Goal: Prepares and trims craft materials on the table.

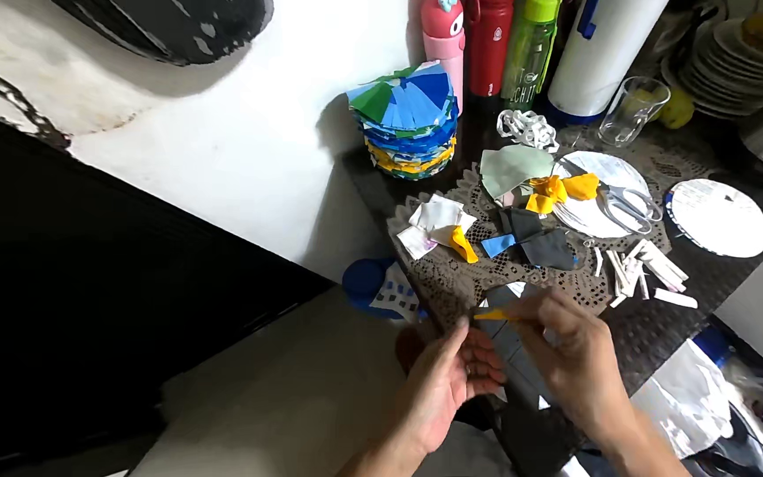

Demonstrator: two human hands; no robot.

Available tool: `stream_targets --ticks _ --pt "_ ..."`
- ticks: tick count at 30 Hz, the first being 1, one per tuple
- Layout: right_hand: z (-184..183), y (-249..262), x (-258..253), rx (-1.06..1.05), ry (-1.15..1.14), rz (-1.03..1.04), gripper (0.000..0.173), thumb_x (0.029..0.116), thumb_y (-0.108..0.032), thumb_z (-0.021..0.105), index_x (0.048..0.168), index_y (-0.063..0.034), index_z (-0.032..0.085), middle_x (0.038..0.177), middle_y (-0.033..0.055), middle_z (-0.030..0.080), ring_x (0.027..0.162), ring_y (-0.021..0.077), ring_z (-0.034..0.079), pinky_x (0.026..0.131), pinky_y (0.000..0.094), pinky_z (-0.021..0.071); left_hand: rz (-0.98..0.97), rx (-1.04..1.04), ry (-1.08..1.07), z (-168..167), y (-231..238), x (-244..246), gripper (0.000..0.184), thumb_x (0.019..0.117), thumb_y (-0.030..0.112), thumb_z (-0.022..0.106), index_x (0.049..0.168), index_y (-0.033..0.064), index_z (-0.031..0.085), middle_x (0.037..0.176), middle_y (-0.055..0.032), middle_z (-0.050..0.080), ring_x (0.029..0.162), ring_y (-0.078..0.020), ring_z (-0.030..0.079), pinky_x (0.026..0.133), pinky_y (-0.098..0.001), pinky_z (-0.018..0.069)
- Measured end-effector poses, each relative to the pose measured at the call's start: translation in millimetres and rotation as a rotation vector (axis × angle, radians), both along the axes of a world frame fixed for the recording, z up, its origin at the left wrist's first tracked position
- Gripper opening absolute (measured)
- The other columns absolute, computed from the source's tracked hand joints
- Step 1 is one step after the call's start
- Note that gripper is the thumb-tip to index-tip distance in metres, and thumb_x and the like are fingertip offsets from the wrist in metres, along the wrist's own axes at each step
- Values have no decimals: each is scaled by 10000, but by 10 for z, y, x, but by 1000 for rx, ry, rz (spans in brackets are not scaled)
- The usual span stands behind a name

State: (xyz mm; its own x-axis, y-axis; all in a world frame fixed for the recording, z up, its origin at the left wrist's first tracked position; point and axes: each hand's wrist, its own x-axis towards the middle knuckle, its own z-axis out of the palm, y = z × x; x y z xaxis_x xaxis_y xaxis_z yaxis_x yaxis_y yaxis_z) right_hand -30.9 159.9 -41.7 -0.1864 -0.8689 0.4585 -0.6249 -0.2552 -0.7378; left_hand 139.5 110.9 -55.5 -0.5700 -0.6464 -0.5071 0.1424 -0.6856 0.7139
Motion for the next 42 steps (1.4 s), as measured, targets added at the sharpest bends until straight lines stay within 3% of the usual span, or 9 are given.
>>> stream_targets --ticks 3,8,16,22,27,31,33,37,42 --pt "-131 134 130 -137 285 39 179 993 -89 573 1014 -82 751 954 95 718 911 167 689 809 271 565 -90 169 129 -4 3 82 686 1099 514 158 1119 63 674 1005 -72 756 949 -188 742 870 -362 607" --pt "-327 453 264 -341 507 163 167 1014 -135 540 1046 -138 704 933 29 730 900 180 656 834 322 486 7 61 209 55 16 89 333 1057 45 384 1210 26 680 1125 -95 763 1029 -178 743 895 -311 610" --pt "-137 431 -7 124 -339 -33 377 1002 -409 600 1082 -58 710 1016 -32 698 921 -19 628 771 166 523 -163 -369 176 53 -6 132 333 1072 93 436 1289 40 682 1220 -36 723 1076 -142 710 957 -334 590" --pt "-181 473 202 236 -459 -8 88 920 -147 685 899 -66 712 910 -22 679 848 -13 648 733 146 551 -252 -546 103 -75 103 163 368 1034 99 541 1387 22 609 1327 -19 673 1153 -77 659 989 -275 555" --pt "-226 653 342 81 -169 -12 144 956 -149 658 907 -25 711 890 66 727 895 68 677 821 187 545 -90 -694 -64 -276 254 203 322 920 -53 572 1234 -1 617 1064 -9 733 908 -59 715 786 -235 614" --pt "-135 669 318 145 -378 10 127 983 -106 638 954 12 675 812 5 701 723 -36 643 673 122 547 -45 -296 101 -268 277 187 372 1001 103 338 1184 92 662 1040 11 741 910 -82 716 784 -268 608" --pt "-101 645 248 189 -555 9 57 980 -75 635 963 -33 671 820 -54 712 725 -30 675 671 155 591 -30 -140 230 -283 282 192 395 1075 295 385 1315 106 635 1147 -47 735 1005 -155 727 848 -325 618" --pt "-80 608 132 282 -767 2 85 975 -33 616 947 -77 683 788 -54 730 686 28 703 643 200 608 -165 -337 367 -342 252 212 624 1055 482 473 1591 200 321 1301 -92 685 1082 -241 721 930 -398 606" --pt "-177 595 96 269 -805 48 109 950 -5 610 983 -82 681 833 -40 732 744 32 699 695 196 594 -137 -664 328 -387 191 258 359 1075 301 510 1342 135 684 1258 -60 722 1103 -173 715 980 -346 583"
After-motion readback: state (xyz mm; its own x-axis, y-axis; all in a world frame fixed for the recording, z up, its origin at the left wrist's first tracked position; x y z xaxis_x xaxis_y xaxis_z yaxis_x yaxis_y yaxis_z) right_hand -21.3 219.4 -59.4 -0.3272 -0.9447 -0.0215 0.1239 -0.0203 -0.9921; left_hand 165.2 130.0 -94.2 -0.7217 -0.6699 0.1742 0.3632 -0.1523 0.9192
